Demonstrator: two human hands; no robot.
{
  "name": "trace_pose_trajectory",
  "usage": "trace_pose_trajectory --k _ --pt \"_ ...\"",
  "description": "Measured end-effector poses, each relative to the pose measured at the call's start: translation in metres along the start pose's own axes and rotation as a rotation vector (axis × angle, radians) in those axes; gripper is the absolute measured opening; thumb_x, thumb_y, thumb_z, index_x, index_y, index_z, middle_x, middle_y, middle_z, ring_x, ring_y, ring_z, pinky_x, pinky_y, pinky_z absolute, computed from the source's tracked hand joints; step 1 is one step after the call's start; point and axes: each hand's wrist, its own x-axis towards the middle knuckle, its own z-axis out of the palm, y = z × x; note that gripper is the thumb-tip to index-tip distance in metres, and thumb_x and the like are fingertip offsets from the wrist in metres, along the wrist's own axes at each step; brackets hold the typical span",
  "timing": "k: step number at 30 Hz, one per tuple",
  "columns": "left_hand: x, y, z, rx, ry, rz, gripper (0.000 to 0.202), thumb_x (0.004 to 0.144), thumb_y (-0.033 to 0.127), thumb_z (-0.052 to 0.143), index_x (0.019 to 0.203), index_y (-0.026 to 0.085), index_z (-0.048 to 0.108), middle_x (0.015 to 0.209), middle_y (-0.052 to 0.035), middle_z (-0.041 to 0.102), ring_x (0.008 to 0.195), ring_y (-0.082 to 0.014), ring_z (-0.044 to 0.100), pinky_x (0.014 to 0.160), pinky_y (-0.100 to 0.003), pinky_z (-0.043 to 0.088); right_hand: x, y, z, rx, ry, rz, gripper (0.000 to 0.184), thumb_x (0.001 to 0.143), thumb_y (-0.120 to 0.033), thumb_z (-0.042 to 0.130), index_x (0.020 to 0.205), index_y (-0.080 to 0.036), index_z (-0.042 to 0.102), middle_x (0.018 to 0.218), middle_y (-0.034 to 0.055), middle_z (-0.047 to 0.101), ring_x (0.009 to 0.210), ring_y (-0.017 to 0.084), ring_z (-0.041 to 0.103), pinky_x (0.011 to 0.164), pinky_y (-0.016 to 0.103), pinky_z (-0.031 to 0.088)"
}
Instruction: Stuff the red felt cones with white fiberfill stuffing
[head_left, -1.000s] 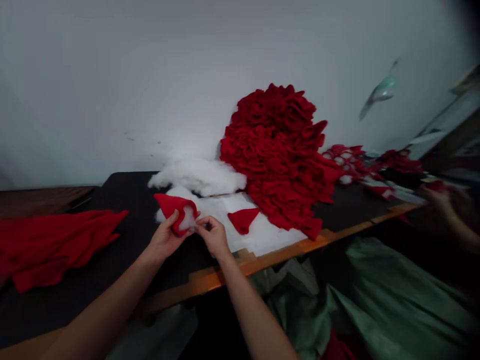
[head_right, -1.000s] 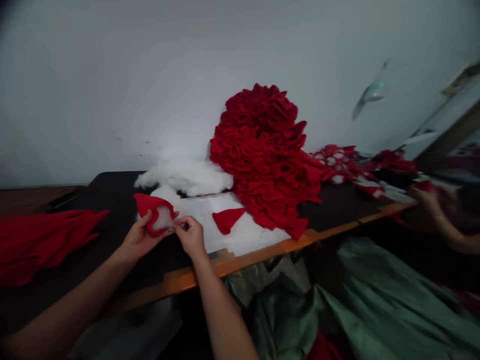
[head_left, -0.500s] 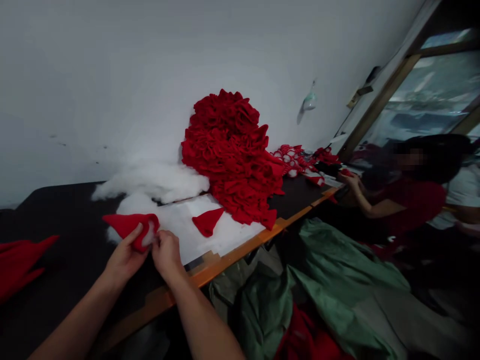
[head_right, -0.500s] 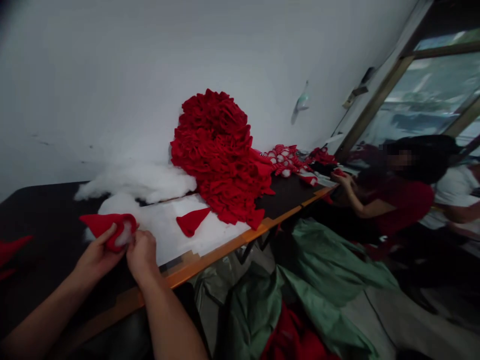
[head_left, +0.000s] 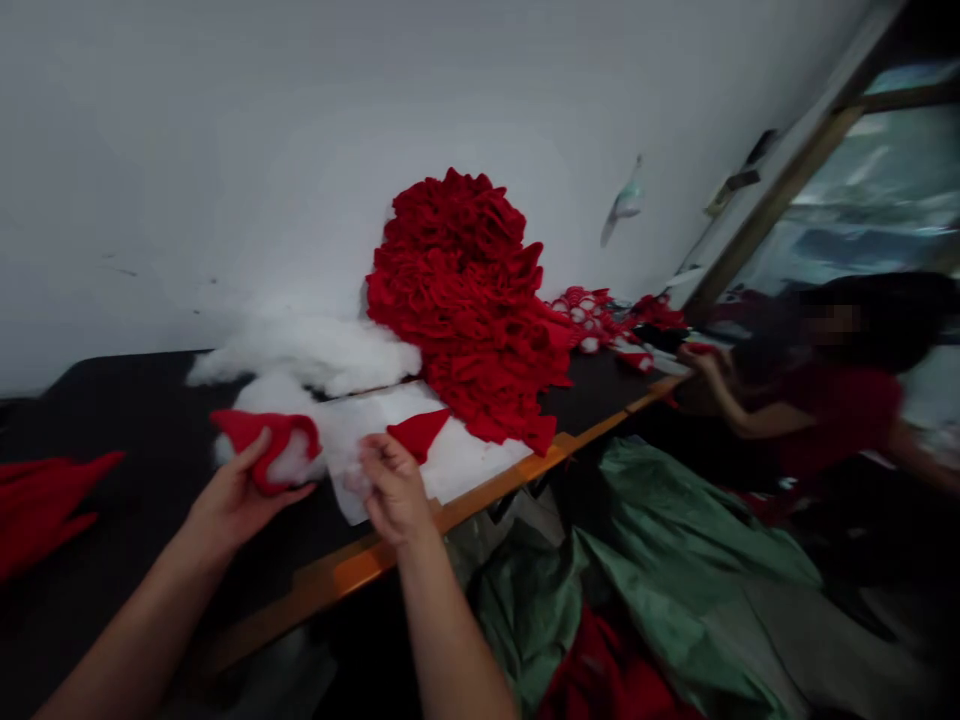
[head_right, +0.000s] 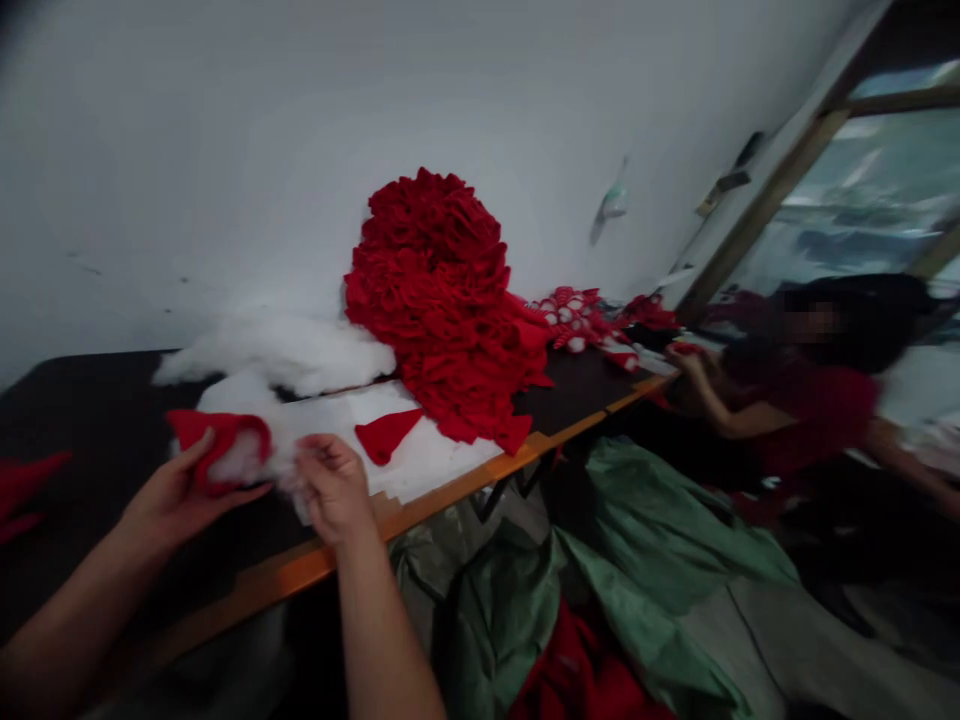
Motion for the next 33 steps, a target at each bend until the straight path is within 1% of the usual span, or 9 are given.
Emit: trace_pose_trajectory --k 4,9,12,16,18,22,26,28,33 --pt "-0.011 0.0 0.006 -0.102 -0.099 -0.042 0.022 0.077 0.031 0.055 0.093 0.016 0.059 0.08 -0.0066 0.066 0.07 -0.0212 0.064 0.064 -0.04 0.052 -0.002 0.003 -0.004 -0.105 0.001 -0.027 0.026 0.061 -0.034 0.067 0.081 -0.022 0.054 0.055 -0.0073 0.044 0.043 0.005 0.037 0.042 0.017 0.032" --pt "-0.007 -0.001 0.009 -0.209 -0.175 -0.039 0.025 0.077 0.036 0.054 0.088 0.014 0.061 0.077 -0.0065 0.066 0.067 -0.0182 0.063 0.065 -0.031 0.051 -0.003 0.011 0.011 -0.433 -0.066 -0.209 0.021 0.072 -0.025 0.057 0.092 -0.021 0.052 0.077 -0.0013 0.054 0.063 0.01 0.051 0.055 0.02 0.043" --pt "-0.009 -0.002 0.011 -0.243 -0.192 -0.052 0.024 0.079 0.033 0.052 0.083 0.012 0.062 0.078 -0.0071 0.067 0.068 -0.0163 0.062 0.068 -0.028 0.05 -0.002 0.016 0.023 -0.702 -0.066 -0.345 0.017 0.075 -0.021 0.052 0.092 -0.021 0.054 0.077 0.0002 0.056 0.067 0.012 0.052 0.063 0.025 0.044" --pt "-0.012 -0.006 0.013 -0.252 -0.244 -0.076 0.025 0.083 0.027 0.046 0.082 0.009 0.063 0.078 -0.0078 0.067 0.069 -0.0143 0.062 0.069 -0.024 0.049 0.01 0.026 0.036 -1.057 0.129 -0.709 0.015 0.075 -0.014 0.049 0.081 -0.021 0.061 0.094 0.0058 0.048 0.087 0.018 0.045 0.078 0.035 0.041" --pt "-0.012 -0.008 0.013 -0.258 -0.248 -0.065 0.024 0.084 0.025 0.045 0.081 0.009 0.063 0.076 -0.0071 0.067 0.069 -0.013 0.062 0.069 -0.022 0.049 0.017 0.031 0.04 -1.149 0.245 -0.803 0.016 0.073 -0.012 0.049 0.078 -0.021 0.062 0.104 0.0071 0.041 0.095 0.021 0.038 0.081 0.039 0.038" --pt "-0.011 -0.011 0.013 -0.247 -0.25 -0.031 0.02 0.083 0.021 0.047 0.083 0.008 0.062 0.079 -0.0072 0.067 0.072 -0.0127 0.063 0.073 -0.021 0.048 0.024 0.035 0.039 -1.215 0.202 -0.81 0.019 0.072 -0.006 0.046 0.07 -0.018 0.06 0.106 0.0077 0.041 0.097 0.022 0.036 0.082 0.041 0.039" --pt "-0.011 -0.01 0.011 -0.255 -0.272 -0.02 0.022 0.082 0.026 0.049 0.086 0.009 0.062 0.082 -0.0075 0.067 0.075 -0.0145 0.063 0.075 -0.024 0.049 0.009 0.035 0.033 -1.179 0.242 -0.903 0.024 0.077 -0.01 0.046 0.094 -0.02 0.06 0.102 0.0086 0.043 0.095 0.021 0.04 0.083 0.041 0.04" --pt "-0.011 -0.01 0.011 -0.247 -0.287 -0.015 0.023 0.081 0.028 0.05 0.086 0.009 0.062 0.083 -0.0083 0.067 0.078 -0.0158 0.063 0.077 -0.025 0.048 -0.002 0.037 0.032 -1.124 0.165 -0.922 0.031 0.08 -0.009 0.042 0.106 -0.021 0.055 0.101 0.0089 0.046 0.097 0.019 0.044 0.084 0.037 0.042" --pt "-0.011 -0.014 0.01 -0.204 -0.244 0.019 0.018 0.081 0.021 0.05 0.086 0.01 0.062 0.081 -0.0069 0.067 0.076 -0.0132 0.062 0.077 -0.022 0.048 -0.005 0.044 0.036 -1.087 0.069 -0.683 0.036 0.082 -0.011 0.036 0.116 -0.015 0.048 0.114 0.0137 0.05 0.109 0.021 0.046 0.091 0.039 0.041"
